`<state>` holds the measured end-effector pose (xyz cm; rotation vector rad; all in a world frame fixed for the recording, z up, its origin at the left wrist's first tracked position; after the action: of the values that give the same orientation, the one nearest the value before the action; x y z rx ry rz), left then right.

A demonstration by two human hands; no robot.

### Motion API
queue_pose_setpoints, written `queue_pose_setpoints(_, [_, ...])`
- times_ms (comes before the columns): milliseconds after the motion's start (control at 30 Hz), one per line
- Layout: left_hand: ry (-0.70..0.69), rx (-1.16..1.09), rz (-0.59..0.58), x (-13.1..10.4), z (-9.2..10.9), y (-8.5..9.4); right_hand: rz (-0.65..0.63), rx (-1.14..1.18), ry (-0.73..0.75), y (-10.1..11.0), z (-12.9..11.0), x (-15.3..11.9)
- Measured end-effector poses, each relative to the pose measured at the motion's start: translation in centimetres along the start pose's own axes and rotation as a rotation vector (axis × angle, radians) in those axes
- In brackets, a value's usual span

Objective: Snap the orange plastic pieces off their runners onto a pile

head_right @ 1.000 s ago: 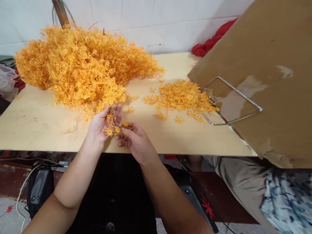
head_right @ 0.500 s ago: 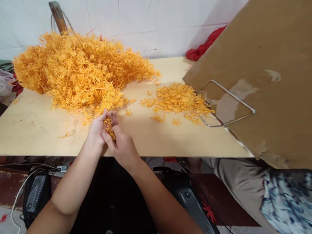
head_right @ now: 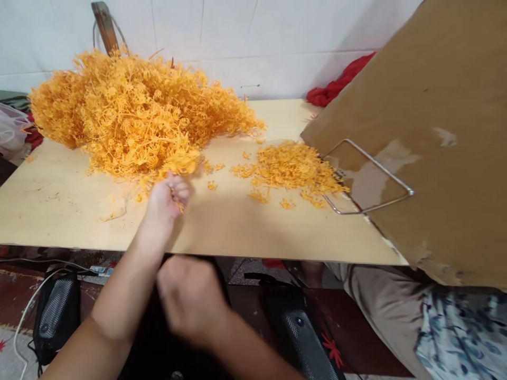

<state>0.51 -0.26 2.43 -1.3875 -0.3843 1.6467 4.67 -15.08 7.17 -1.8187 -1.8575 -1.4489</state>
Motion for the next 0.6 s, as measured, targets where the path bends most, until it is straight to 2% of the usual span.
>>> queue_pose_setpoints(67, [-0.086,-0.025,0.005,0.2,1.5,0.1,-0.076,0.133,0.118,0.0,-2.0,-0.3])
queue_pose_setpoints(100, [-0.093,0.011,-0.037,0.0,1.6,-0.1,-0.071,0.173,0.092,0.4,-1.5,0.2])
queue_pose_setpoints(133, [-0.083,0.078,-0.095,-0.4,1.4,-0.3,-0.018,0.16,-0.001,1.1,0.1,1.1])
queue_pose_setpoints(200, [-0.051,0.28,-0.191,-1.3,0.0,-0.2,0.077,0.034,-0.296,2.7,5.9,3.5])
queue_pose_setpoints(300, [-0.141,0.58,-0.178,-2.0,-1.5,1.3,0.246,-0.406,-0.578,6.8,14.9,6.9])
queue_pose_setpoints(367, [-0.256,0.713,-0.147,-2.1,-1.6,2.3,0.195,-0.623,-0.638,8.4,18.9,8.5])
queue_pose_setpoints(400, [-0.308,0.757,-0.139,-2.1,-1.5,2.7,0.174,-0.698,-0.626,8.9,20.0,9.0])
queue_pose_setpoints(467, [-0.391,0.83,-0.122,-2.1,-1.1,3.3,0.156,-0.77,-0.534,9.1,20.6,9.5])
queue_pose_setpoints(600, [-0.49,1.047,-0.12,-2.4,-0.8,4.0,0.19,-0.711,-0.339,7.0,17.6,9.0])
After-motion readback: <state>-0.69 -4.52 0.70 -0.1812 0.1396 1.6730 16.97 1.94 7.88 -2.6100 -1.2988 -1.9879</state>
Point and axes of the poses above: each hand's wrist, its own x-axis towards the middle knuckle, its own y-axis out of the back of the hand, z = x × y, the point moved 7 cm from there along x, towards the middle knuckle, and after that the axes turned 15 degrees about z, right-handed, at the moved point
